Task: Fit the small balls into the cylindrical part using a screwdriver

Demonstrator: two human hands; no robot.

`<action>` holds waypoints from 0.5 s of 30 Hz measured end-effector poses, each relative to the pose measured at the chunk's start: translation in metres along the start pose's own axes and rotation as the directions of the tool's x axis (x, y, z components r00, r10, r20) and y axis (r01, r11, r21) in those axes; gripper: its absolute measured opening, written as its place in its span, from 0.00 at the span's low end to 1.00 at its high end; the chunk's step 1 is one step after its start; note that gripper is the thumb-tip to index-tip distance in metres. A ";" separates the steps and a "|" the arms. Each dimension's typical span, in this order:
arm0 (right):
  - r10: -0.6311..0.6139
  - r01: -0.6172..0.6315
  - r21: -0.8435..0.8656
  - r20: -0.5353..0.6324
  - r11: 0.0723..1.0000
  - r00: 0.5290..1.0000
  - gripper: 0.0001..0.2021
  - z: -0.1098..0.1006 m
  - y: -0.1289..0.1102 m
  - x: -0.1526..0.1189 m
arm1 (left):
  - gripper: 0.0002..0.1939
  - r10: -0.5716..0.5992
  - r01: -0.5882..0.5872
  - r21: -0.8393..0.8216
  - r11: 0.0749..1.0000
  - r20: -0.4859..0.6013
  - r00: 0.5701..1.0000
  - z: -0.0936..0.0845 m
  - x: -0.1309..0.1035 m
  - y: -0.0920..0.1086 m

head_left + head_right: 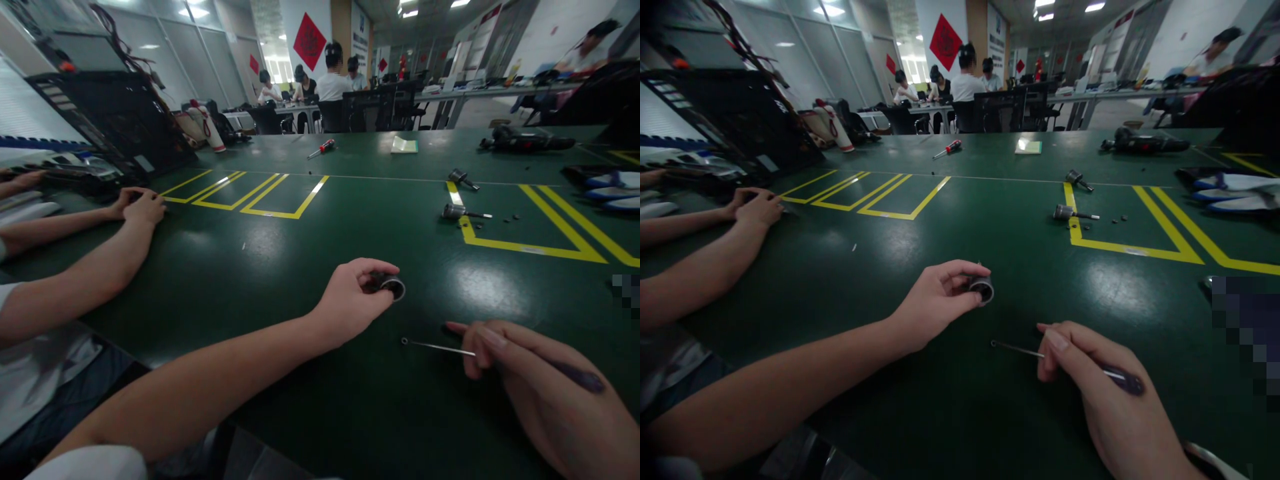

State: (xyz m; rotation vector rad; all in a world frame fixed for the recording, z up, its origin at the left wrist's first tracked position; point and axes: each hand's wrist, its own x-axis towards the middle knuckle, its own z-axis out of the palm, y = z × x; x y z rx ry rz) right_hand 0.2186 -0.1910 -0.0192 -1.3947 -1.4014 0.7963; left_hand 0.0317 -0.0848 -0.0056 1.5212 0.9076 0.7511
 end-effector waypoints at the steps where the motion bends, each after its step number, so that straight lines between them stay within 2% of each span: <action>1: 0.046 -0.045 0.045 -0.009 0.998 0.999 0.18 0.001 0.000 0.002 | 0.18 -0.023 0.023 -0.021 1.000 -0.002 1.000 -0.001 0.001 0.000; 4: 0.100 -0.100 0.050 0.019 0.994 0.995 0.17 0.003 0.001 0.004 | 0.18 -0.063 0.061 -0.057 0.997 -0.034 0.997 -0.001 0.002 0.001; 9: 0.112 -0.097 -0.142 0.103 0.985 0.988 0.18 -0.002 0.004 -0.003 | 0.15 -0.055 0.049 -0.099 0.994 -0.064 0.996 0.000 0.003 0.002; 11: 0.046 -0.024 -0.241 0.086 0.970 0.995 0.18 -0.004 0.001 -0.007 | 0.14 -0.051 0.045 -0.113 0.993 -0.055 0.997 0.000 0.002 0.001; 13: -0.080 0.099 -0.330 0.071 0.939 0.994 0.16 -0.004 -0.006 -0.009 | 0.15 -0.048 0.043 -0.123 0.992 -0.044 0.998 -0.001 0.002 0.001; 15: -0.259 0.283 -0.375 0.113 0.883 0.959 0.14 -0.002 -0.014 -0.009 | 0.16 -0.050 0.044 -0.131 0.990 -0.041 0.998 -0.002 0.002 0.002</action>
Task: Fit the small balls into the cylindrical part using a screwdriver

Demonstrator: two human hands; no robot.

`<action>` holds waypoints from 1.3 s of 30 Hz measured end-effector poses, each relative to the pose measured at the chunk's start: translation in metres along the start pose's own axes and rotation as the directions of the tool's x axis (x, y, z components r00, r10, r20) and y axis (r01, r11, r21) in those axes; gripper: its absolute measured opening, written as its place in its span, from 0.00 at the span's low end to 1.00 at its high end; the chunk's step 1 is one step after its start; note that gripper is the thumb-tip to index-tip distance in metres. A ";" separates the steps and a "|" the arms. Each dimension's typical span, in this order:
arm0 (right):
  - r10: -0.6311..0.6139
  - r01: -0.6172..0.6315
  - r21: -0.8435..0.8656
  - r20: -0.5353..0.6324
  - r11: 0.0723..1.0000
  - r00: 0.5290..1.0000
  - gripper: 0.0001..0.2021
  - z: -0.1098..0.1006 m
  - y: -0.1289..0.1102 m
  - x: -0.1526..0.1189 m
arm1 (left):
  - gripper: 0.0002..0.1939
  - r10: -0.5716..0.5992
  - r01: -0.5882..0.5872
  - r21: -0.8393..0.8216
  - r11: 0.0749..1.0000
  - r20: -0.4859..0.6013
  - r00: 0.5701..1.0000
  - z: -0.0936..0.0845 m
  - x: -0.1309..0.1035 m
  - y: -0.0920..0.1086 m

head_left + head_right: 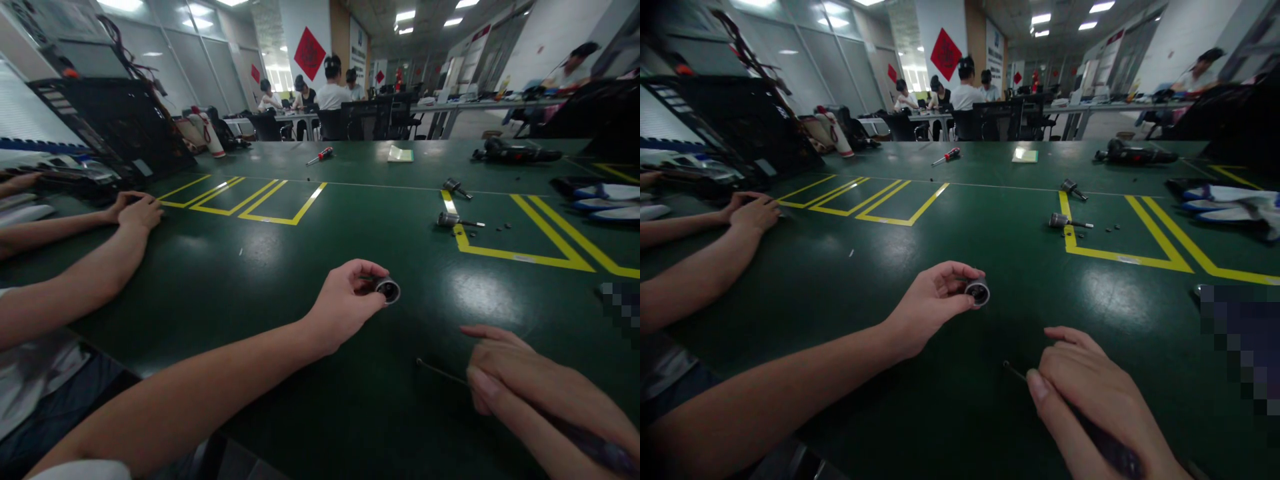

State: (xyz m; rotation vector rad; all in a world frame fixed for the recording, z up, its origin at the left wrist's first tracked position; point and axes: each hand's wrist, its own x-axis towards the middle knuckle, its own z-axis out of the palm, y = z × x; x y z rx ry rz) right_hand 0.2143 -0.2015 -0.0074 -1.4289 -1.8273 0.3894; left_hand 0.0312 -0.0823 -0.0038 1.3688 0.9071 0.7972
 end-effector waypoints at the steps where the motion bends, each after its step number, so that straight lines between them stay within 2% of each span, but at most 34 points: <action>1: -0.097 0.096 -0.025 -0.004 0.995 0.995 0.13 0.000 -0.004 0.002 | 0.16 -0.004 0.004 -0.005 1.000 -0.005 1.000 0.000 0.000 0.001; 4: -0.307 0.301 -0.111 -0.040 0.947 0.951 0.12 0.003 -0.012 0.008 | 0.17 -0.028 0.028 -0.021 0.999 -0.019 0.999 0.001 -0.002 0.006; 7: -0.417 0.401 -0.187 -0.058 0.897 0.907 0.11 0.007 -0.012 0.011 | 0.17 -0.054 0.053 -0.034 0.998 -0.021 0.998 0.003 -0.004 0.011; 10: -0.473 0.450 -0.228 -0.054 0.863 0.879 0.08 0.007 -0.010 0.011 | 0.16 -0.061 0.060 -0.033 0.998 -0.019 0.998 0.003 -0.005 0.012; 17: -0.495 0.458 -0.270 -0.087 0.847 0.864 0.05 0.004 -0.011 0.013 | 0.15 -0.032 0.032 -0.014 0.999 0.007 0.999 0.008 -0.008 0.009; 28: -0.536 0.498 -0.292 -0.066 0.817 0.842 0.09 0.006 -0.011 0.016 | 0.11 0.154 -0.164 0.162 0.973 0.070 0.986 0.010 -0.014 0.008; 34: -0.564 0.516 -0.311 -0.085 0.798 0.822 0.08 0.003 -0.013 0.018 | 0.11 0.199 -0.207 0.230 0.951 0.057 0.978 0.010 -0.014 0.007; 36: -0.569 0.522 -0.316 -0.074 0.793 0.819 0.07 0.005 -0.012 0.017 | 0.11 0.208 -0.212 0.244 0.946 0.043 0.977 0.011 -0.014 0.006; 39: -0.557 0.506 -0.290 -0.123 0.812 0.822 0.08 0.013 -0.008 0.013 | 0.12 0.220 -0.221 0.261 0.940 0.032 0.975 0.011 -0.014 0.005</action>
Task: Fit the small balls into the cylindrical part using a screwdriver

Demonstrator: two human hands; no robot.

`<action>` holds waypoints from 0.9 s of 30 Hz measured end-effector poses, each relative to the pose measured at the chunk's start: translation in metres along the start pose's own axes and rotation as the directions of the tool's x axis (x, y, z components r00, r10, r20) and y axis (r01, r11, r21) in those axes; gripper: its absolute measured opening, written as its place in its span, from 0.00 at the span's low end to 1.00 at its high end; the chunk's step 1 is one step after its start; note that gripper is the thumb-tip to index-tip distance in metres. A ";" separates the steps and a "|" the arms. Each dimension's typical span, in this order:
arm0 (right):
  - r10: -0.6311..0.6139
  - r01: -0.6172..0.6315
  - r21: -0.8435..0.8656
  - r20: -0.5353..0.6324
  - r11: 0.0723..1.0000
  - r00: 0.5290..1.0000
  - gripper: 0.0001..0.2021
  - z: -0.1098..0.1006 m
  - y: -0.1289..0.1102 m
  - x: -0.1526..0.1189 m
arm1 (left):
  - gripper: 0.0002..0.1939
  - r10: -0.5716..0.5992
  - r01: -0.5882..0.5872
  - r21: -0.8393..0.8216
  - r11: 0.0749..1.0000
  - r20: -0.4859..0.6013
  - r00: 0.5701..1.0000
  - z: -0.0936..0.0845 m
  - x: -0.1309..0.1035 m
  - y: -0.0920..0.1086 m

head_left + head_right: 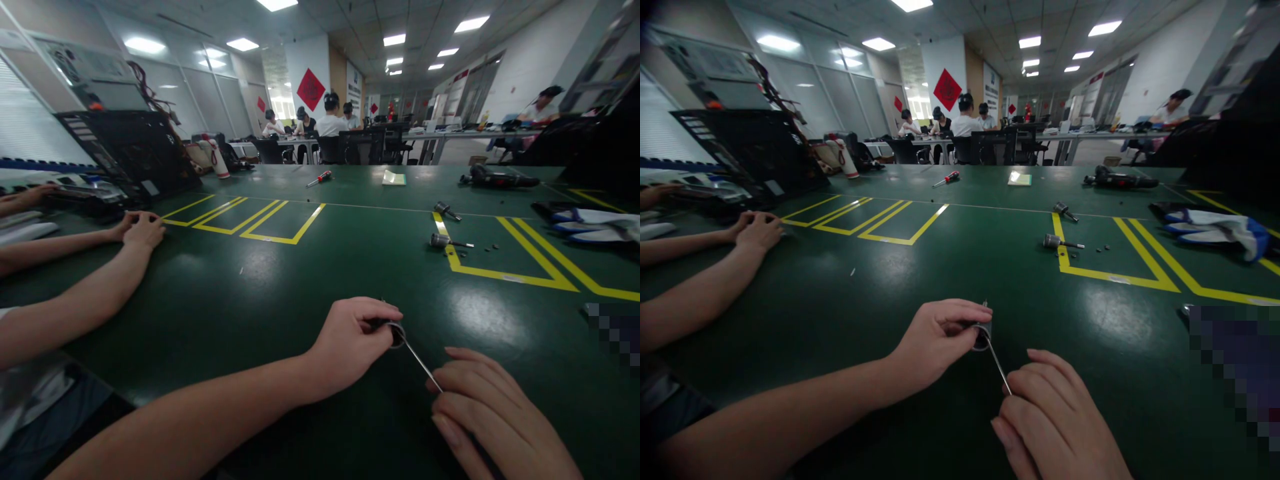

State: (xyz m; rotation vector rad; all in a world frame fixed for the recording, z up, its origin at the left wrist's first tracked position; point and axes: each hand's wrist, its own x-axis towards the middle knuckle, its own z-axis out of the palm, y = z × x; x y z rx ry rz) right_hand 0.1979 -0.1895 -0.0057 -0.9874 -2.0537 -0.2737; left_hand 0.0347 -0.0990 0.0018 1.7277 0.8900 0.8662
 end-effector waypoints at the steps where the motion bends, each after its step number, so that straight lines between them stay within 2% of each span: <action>1: 0.017 -0.017 0.013 -0.028 1.000 0.999 0.09 0.003 0.000 -0.003 | 0.12 0.003 -0.003 0.004 1.000 -0.001 1.000 0.000 0.000 -0.001; 3: 0.043 -0.041 0.035 -0.061 0.999 0.997 0.10 0.008 0.000 -0.007 | 0.12 0.009 -0.009 0.009 1.000 0.000 1.000 0.000 0.000 -0.001; 6: 0.035 -0.033 0.037 -0.044 0.999 0.998 0.09 0.011 0.001 -0.009 | 0.12 0.018 -0.019 0.020 1.000 0.005 1.000 0.000 0.000 -0.001; 11: 0.010 -0.010 -0.003 -0.049 1.000 0.999 0.10 0.005 0.002 -0.002 | 0.12 0.029 -0.030 0.036 0.999 0.018 0.999 0.002 -0.002 -0.001; 17: -0.063 0.065 -0.017 0.069 0.998 0.996 0.07 -0.006 0.000 0.008 | 0.12 0.030 -0.030 0.030 0.999 -0.005 1.000 0.001 -0.001 -0.004; 20: -0.023 0.022 0.013 0.041 1.000 0.999 0.09 0.001 -0.002 0.001 | 0.12 0.032 -0.032 0.030 0.999 -0.006 0.999 0.001 -0.001 -0.005; 24: 0.069 -0.065 0.049 -0.069 0.997 0.995 0.11 0.010 -0.004 -0.007 | 0.13 0.046 -0.046 0.025 0.999 0.004 0.999 0.001 -0.001 -0.007; 27: 0.014 -0.014 0.020 -0.013 1.000 1.000 0.09 0.006 -0.004 -0.003 | 0.12 0.040 -0.041 0.018 0.999 0.016 0.999 0.001 -0.001 -0.007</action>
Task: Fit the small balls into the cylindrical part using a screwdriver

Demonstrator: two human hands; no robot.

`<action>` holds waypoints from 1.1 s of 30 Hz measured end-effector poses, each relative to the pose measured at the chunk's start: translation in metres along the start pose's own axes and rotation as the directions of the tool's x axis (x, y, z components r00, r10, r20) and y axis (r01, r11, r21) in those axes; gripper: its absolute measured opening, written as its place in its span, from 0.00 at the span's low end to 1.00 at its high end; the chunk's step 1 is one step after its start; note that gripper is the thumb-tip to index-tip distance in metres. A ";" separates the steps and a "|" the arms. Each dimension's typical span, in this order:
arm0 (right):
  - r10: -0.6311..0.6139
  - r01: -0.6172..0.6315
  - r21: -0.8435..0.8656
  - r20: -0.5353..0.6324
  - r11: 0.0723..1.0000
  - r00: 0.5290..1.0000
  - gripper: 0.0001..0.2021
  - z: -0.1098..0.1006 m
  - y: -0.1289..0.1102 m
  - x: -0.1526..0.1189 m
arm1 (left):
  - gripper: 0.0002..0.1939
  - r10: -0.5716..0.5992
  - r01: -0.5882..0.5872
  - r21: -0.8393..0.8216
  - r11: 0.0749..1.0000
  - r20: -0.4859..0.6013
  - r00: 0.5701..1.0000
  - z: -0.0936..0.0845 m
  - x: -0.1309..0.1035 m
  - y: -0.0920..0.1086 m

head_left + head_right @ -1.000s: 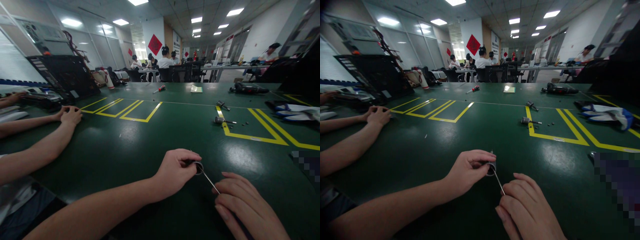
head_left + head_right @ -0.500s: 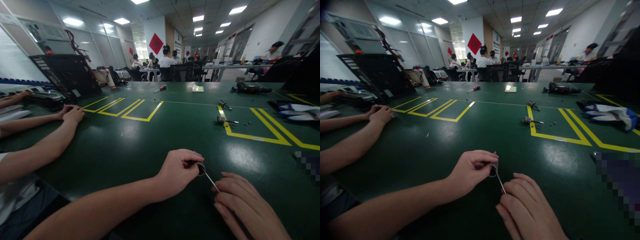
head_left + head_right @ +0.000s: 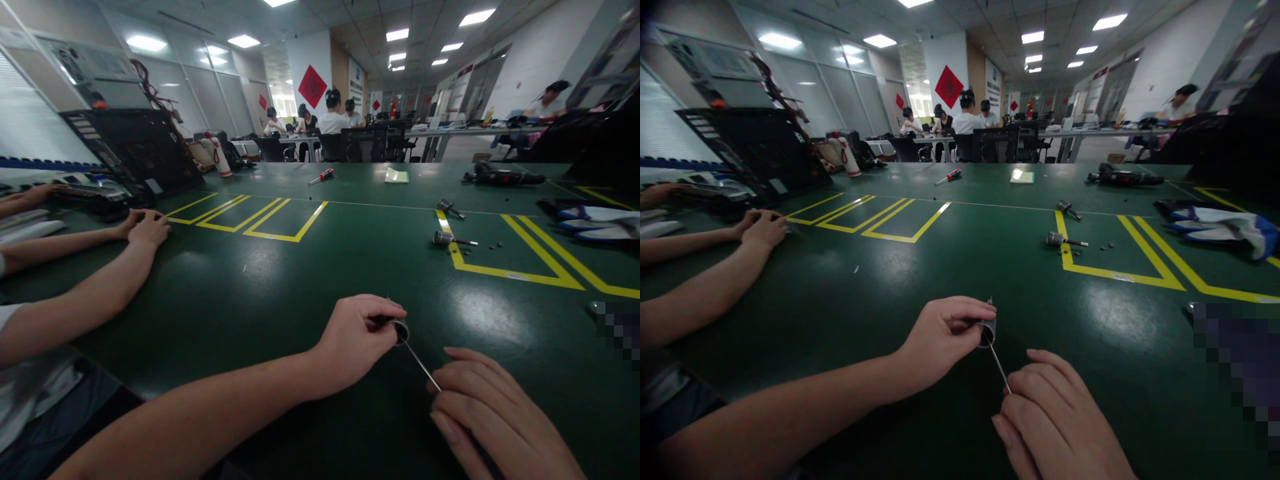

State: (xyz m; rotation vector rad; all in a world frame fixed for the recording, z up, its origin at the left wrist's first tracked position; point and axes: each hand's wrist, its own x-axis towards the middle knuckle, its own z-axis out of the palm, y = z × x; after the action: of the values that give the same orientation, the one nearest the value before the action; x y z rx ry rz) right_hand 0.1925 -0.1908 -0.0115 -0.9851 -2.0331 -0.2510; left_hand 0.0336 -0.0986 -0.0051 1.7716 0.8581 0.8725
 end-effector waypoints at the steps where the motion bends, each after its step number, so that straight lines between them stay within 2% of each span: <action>1: -0.028 0.028 -0.011 0.047 1.000 0.998 0.08 -0.002 0.000 0.002 | 0.13 -0.002 0.002 -0.002 1.000 0.003 1.000 0.000 0.000 0.000; 5: -0.025 0.026 -0.049 0.009 0.998 1.000 0.09 -0.010 0.000 0.009 | 0.13 0.005 -0.005 -0.008 1.000 0.000 1.000 0.000 0.000 0.001; 11: -0.022 0.026 -0.038 0.087 0.999 0.996 0.10 -0.013 -0.001 0.011 | 0.13 0.020 -0.020 0.004 1.000 -0.007 1.000 0.002 0.000 0.001; 18: 0.057 -0.058 -0.026 -0.028 0.998 0.998 0.14 0.001 -0.002 -0.007 | 0.13 0.014 -0.014 -0.009 1.000 -0.019 1.000 0.002 0.001 -0.001; 33: -0.002 0.003 -0.009 0.065 1.000 0.998 0.09 -0.006 0.001 -0.007 | 0.14 0.006 -0.006 0.020 1.000 -0.001 1.000 0.002 0.001 0.000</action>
State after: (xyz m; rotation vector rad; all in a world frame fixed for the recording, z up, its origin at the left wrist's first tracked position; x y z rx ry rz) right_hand 0.1995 -0.1969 -0.0136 -1.0080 -2.0937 -0.2321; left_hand 0.0359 -0.0989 -0.0054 1.7920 0.8649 0.8712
